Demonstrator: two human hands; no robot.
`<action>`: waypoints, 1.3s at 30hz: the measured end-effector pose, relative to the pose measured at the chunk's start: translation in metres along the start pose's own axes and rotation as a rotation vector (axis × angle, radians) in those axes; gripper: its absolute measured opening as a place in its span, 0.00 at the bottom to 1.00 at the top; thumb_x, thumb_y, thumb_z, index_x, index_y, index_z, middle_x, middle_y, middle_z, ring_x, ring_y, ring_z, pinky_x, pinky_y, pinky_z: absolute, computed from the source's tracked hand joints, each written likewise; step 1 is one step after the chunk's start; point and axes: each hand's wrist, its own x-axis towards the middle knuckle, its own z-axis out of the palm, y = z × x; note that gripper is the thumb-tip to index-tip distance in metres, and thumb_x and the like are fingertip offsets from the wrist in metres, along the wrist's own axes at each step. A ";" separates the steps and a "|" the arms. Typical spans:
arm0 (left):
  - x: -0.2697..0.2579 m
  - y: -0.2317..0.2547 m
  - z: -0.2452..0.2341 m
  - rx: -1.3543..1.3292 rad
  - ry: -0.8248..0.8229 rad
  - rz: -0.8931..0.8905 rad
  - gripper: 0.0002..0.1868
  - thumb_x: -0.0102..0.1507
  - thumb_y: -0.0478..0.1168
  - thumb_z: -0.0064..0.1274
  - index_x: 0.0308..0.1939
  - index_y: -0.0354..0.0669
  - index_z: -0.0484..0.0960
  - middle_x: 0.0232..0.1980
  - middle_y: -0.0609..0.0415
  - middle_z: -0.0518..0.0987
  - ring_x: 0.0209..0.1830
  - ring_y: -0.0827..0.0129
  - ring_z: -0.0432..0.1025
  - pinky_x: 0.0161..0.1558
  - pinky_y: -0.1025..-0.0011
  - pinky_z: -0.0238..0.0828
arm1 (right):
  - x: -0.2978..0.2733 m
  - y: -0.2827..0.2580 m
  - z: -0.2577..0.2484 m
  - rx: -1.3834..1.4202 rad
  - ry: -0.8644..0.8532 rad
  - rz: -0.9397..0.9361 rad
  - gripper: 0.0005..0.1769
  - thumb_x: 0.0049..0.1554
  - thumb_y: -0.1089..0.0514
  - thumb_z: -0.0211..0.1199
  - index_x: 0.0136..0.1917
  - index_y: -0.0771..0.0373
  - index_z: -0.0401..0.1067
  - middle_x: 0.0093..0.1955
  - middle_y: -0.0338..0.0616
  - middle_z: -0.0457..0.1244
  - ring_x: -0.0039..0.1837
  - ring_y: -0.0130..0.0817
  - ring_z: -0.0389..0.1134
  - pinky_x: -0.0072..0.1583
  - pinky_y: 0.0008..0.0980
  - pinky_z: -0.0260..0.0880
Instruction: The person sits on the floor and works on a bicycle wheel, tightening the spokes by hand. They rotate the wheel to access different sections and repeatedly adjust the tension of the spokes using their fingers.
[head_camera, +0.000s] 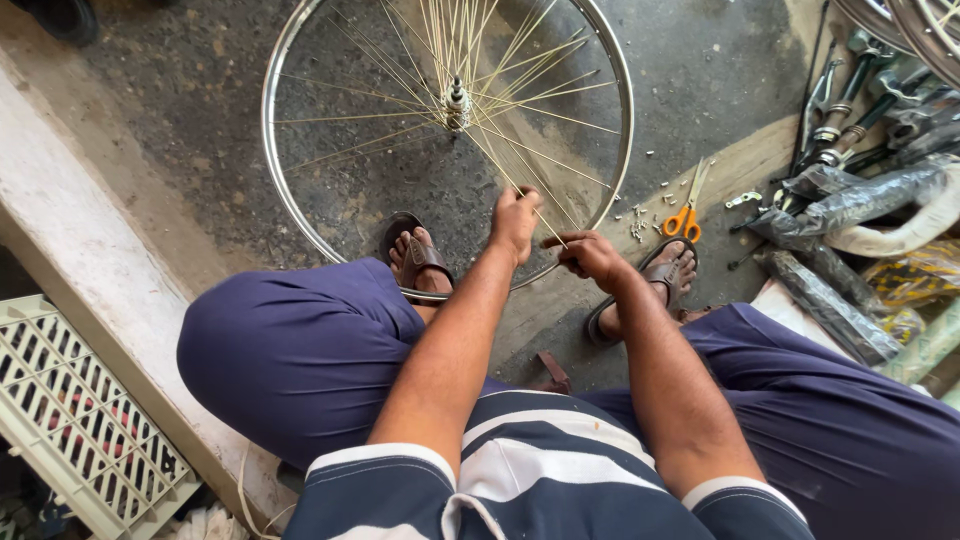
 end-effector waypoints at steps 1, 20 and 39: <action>0.003 -0.010 -0.004 0.321 0.069 -0.015 0.14 0.67 0.41 0.51 0.52 0.37 0.75 0.51 0.43 0.79 0.53 0.55 0.75 0.53 0.59 0.73 | 0.000 0.006 -0.004 0.026 0.022 -0.020 0.22 0.56 0.67 0.55 0.63 0.65 0.78 0.34 0.41 0.61 0.31 0.24 0.57 0.33 0.25 0.55; -0.051 -0.012 0.016 0.610 -0.251 -0.266 0.14 0.69 0.45 0.50 0.44 0.35 0.79 0.32 0.47 0.84 0.24 0.66 0.80 0.23 0.68 0.77 | -0.066 0.003 -0.023 0.064 0.503 -0.268 0.09 0.59 0.59 0.72 0.50 0.67 0.79 0.40 0.42 0.70 0.39 0.28 0.70 0.42 0.26 0.71; -0.056 0.032 0.047 0.726 -0.211 -0.386 0.15 0.67 0.47 0.55 0.47 0.38 0.83 0.34 0.52 0.86 0.26 0.71 0.78 0.26 0.70 0.76 | -0.033 0.040 -0.003 0.109 0.486 -0.409 0.10 0.57 0.63 0.70 0.52 0.65 0.78 0.44 0.36 0.70 0.41 0.22 0.67 0.45 0.23 0.69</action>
